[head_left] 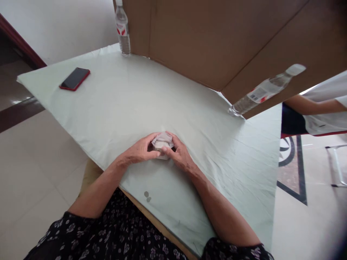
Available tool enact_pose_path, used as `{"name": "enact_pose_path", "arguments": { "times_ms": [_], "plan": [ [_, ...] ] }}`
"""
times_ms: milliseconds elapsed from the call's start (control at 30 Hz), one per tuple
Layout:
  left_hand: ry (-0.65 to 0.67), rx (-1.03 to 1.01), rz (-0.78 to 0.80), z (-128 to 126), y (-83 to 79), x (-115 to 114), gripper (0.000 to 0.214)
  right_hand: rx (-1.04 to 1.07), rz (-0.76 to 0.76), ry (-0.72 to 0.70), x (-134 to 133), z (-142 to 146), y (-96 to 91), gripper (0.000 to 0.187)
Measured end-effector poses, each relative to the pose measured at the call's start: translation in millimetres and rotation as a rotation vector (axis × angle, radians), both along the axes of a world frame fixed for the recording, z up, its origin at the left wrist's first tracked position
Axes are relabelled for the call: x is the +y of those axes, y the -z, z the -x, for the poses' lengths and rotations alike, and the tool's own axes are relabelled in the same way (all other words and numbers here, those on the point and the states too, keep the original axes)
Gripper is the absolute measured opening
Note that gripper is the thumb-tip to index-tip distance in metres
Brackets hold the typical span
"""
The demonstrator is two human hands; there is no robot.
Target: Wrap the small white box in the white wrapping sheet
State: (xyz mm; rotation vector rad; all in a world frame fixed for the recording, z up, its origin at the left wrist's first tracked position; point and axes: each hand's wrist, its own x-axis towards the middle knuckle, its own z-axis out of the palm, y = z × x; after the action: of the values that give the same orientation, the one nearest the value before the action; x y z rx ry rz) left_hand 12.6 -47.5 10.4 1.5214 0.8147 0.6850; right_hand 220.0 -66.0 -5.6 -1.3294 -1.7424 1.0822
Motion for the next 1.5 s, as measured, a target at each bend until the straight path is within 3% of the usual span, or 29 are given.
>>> {"name": "enact_pose_path", "arguments": {
  "times_ms": [133, 233, 400, 567, 767, 1000, 1300, 1500],
  "plan": [
    [-0.072, -0.066, 0.05, -1, 11.1, 0, 0.079, 0.055, -0.08, 0.068, 5, -11, 1.4, 0.071],
    [-0.076, -0.073, 0.064, 0, 19.8, 0, 0.093, 0.122, -0.03, 0.185, 10, -24, -3.3, 0.056],
    [-0.07, -0.076, 0.022, -1, 24.8, -2, 0.099, 0.122, 0.154, 0.081, 8, -29, -16.1, 0.04],
    [-0.206, 0.032, -0.161, -3, 22.2, -6, 0.09, 0.094, 0.111, 0.077, 4, -19, -16.2, 0.033],
    [-0.355, 0.283, -0.405, -1, 15.9, -8, 0.054, 0.079, 0.084, 0.071, 4, -16, -10.7, 0.034],
    [-0.266, 0.266, -0.431, 0, 10.2, -7, 0.034, 0.066, 0.089, 0.083, 4, -13, -14.3, 0.033],
    [-0.117, 0.193, -0.386, 5, 7.9, -7, 0.032, 0.051, 0.056, 0.018, 3, -13, -9.8, 0.038],
    [-0.084, 0.148, -0.421, 7, 10.9, -5, 0.033, 0.028, 0.037, -0.073, 6, -12, -12.5, 0.043]
  ]
}}
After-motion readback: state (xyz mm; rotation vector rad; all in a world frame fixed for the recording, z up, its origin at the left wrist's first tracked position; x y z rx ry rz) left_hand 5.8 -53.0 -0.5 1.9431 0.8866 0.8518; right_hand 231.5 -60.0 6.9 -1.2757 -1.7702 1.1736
